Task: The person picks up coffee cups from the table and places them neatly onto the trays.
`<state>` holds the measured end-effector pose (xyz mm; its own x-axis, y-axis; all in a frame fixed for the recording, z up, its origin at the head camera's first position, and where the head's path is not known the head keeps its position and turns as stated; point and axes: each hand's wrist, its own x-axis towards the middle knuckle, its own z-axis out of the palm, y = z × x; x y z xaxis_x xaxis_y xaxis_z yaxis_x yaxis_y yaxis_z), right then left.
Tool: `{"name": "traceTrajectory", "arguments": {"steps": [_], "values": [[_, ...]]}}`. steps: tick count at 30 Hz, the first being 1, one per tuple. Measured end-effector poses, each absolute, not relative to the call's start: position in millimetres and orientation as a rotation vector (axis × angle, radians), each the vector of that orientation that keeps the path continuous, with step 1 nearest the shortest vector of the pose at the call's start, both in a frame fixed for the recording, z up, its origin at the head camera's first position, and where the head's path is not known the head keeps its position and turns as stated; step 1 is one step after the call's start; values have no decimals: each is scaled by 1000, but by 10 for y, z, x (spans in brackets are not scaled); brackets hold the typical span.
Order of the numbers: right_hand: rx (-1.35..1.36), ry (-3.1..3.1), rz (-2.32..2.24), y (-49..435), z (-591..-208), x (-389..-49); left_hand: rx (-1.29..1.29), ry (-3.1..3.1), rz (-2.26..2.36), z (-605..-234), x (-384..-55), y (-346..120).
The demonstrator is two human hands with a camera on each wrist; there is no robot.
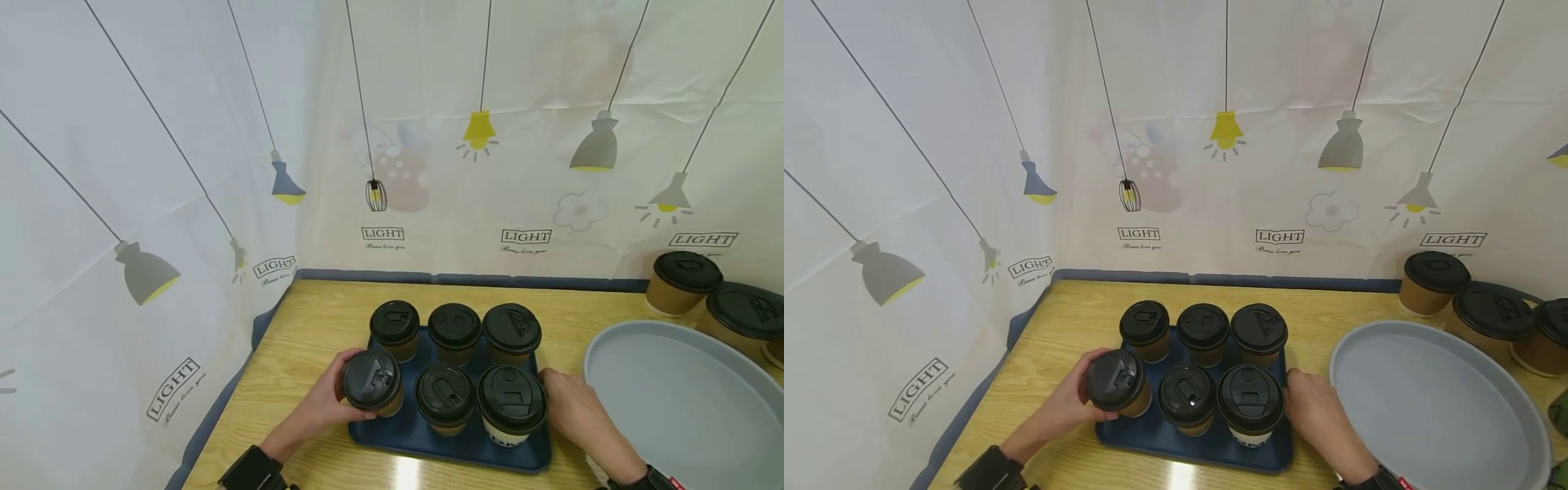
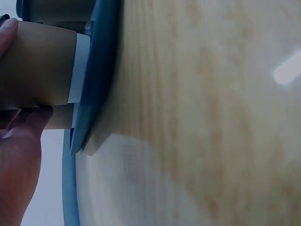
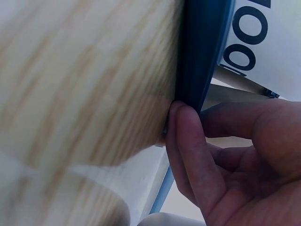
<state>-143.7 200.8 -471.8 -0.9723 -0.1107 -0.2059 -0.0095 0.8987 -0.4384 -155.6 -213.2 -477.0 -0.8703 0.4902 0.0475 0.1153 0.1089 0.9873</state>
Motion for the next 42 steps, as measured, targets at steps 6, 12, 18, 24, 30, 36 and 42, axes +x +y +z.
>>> {"name": "traceTrajectory", "arguments": {"steps": [6, 12, 18, 24, 30, 36, 42], "values": [[-82, 2827, -653, 2002, -4716, -1437, 589, 2113, 1802, -4827, -1548, -2126], [-93, 2838, -651, 2008, -4720, -1426, 523, 2159, 1768, -4826, -1553, -2111], [-86, 2834, -651, 2007, -4716, -1429, 499, 2189, 1731, -4863, -1585, -2099], [-91, 2836, -647, 2004, -4721, -1429, 491, 2188, 1727, -4881, -1591, -2089], [-103, 2848, -649, 2008, -4730, -1426, 562, 2144, 1710, -4875, -1582, -2114], [-112, 2862, -644, 2023, -4730, -1423, 624, 2117, 1650, -4834, -1560, -2299], [-100, 2801, -645, 2045, -4654, -1422, 509, 2434, 1549, -4848, -1581, -2376]]}}
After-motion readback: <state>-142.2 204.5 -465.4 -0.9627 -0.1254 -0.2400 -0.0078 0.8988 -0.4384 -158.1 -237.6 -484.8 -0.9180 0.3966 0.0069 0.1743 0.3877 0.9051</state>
